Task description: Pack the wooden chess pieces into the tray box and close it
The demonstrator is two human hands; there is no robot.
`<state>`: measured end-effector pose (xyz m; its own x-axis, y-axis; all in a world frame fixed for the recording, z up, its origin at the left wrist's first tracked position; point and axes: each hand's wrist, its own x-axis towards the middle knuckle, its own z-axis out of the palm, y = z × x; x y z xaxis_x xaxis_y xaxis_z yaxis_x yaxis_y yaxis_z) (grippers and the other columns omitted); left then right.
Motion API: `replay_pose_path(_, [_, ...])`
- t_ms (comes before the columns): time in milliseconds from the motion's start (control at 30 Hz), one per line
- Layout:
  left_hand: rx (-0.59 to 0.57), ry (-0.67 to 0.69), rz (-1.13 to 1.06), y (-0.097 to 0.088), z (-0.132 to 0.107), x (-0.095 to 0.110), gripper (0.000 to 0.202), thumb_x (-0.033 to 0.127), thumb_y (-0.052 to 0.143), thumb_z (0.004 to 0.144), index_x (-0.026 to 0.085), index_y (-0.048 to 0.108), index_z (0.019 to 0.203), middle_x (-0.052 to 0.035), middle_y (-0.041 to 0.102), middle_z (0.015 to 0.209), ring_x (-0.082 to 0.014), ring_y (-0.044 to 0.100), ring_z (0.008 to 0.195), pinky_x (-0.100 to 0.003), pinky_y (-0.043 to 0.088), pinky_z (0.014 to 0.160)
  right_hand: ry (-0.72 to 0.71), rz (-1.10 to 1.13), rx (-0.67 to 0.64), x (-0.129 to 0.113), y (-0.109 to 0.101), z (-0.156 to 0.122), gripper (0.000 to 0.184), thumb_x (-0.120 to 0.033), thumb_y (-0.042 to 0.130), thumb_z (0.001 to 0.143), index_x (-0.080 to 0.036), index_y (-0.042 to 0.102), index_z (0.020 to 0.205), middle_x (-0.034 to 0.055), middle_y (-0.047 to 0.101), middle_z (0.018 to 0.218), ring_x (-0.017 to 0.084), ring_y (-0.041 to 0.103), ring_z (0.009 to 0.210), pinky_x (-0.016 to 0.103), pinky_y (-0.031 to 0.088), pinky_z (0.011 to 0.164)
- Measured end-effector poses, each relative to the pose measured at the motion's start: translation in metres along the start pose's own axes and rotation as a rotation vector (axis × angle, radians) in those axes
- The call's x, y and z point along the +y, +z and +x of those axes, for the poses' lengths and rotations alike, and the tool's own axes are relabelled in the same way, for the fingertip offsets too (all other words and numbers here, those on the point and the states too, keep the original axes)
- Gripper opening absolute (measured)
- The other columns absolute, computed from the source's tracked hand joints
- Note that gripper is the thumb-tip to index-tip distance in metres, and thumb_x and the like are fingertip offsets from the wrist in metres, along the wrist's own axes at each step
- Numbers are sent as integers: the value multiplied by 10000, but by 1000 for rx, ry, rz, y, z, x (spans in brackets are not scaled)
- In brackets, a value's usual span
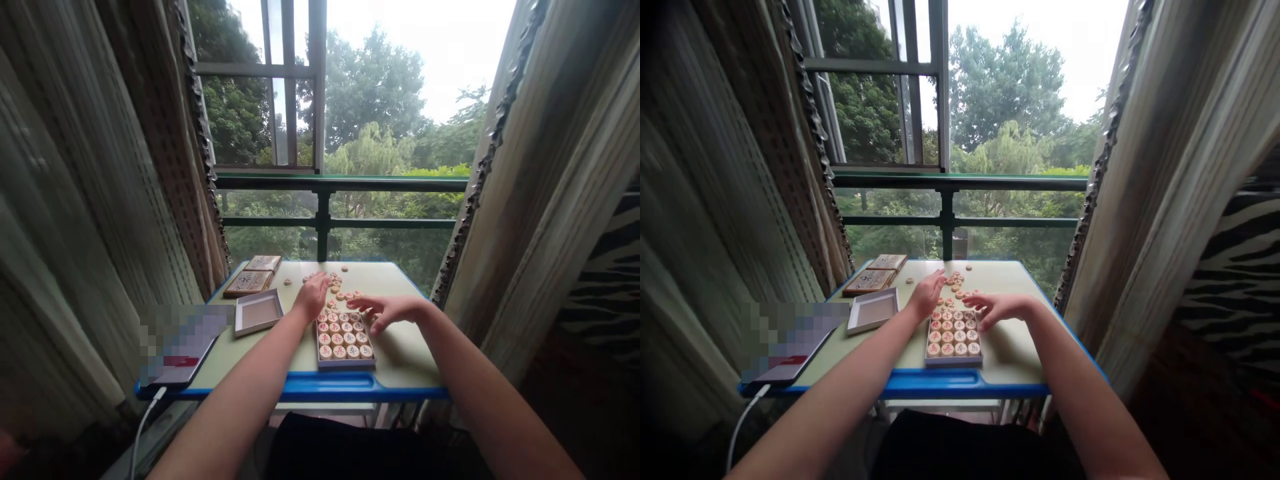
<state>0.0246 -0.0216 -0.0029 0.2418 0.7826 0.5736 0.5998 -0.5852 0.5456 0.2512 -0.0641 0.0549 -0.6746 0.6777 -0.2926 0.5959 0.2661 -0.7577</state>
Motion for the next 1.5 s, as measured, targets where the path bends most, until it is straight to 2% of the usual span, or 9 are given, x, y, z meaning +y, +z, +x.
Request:
replay_pose_path(133, [116,-55,-135,-9,1,24,432,350,268,918,172,629,1077,-107,627,1167,-211,547,1128,-360,393,990,-24,146,245,-8,13,-3,618,-465,650,714,-216,498,1259,110,521,1274,225,504,1129,355,433,897])
replay_pose_path(333, [334,-233,-337,-42,-7,33,488,445,280,921,154,585,1166,-107,616,1183,-226,535,1138,-376,410,961,-496,405,935,-41,53,2,200,-335,584,745,-201,665,868,71,649,1064,226,527,1109,387,379,977])
replay_pose_path(500, [580,-194,-301,-89,-36,10,585,515,242,916,117,553,1210,-129,523,1305,-200,415,1264,-343,286,1076,-744,653,990,-92,89,24,332,-338,561,780,-262,620,1098,24,589,1213,213,474,1185,401,322,1030])
replay_pose_path(633, [678,-183,-152,-123,-73,-10,650,525,195,917,61,541,1212,-178,491,1323,-208,396,1277,-341,261,1092,-692,618,973,-130,122,63,364,-409,488,829,-256,596,1142,15,549,1265,188,440,1211,361,305,1039])
replay_pose_path(833, [497,-254,17,-144,-125,-19,485,428,277,926,125,601,1122,-134,592,1216,-215,445,1239,-369,327,1052,-343,373,942,-139,164,121,441,-441,351,877,-190,607,1134,69,499,1319,188,389,1258,329,256,1062])
replay_pose_path(1067, [288,-391,138,-132,-135,-27,397,296,343,907,136,536,1214,-142,436,1378,-213,321,1323,-377,294,1071,-94,150,1029,-106,188,145,519,-330,413,847,-87,453,1304,157,265,1464,235,182,1368,389,152,1100])
replay_pose_path(1267, [248,-416,259,-114,-146,-31,475,350,379,895,139,432,1318,-158,158,1506,-263,263,1347,-382,294,1065,-15,153,1062,-90,181,152,542,-350,379,851,-96,420,1329,163,429,1368,237,380,1278,346,304,1033])
replay_pose_path(1400, [123,-472,294,-118,-150,-26,503,414,371,891,171,420,1329,-155,154,1507,-283,315,1321,-383,293,1057,30,150,1037,-88,182,148,556,-363,369,857,-103,390,1348,156,558,1237,224,537,1124,314,383,958])
replay_pose_path(1500, [22,-545,312,-121,-148,-24,536,466,346,885,189,405,1341,-147,194,1499,-279,358,1298,-377,314,1040,48,110,1034,-91,184,147,550,-335,403,845,-97,402,1341,160,528,1276,235,492,1177,324,351,990])
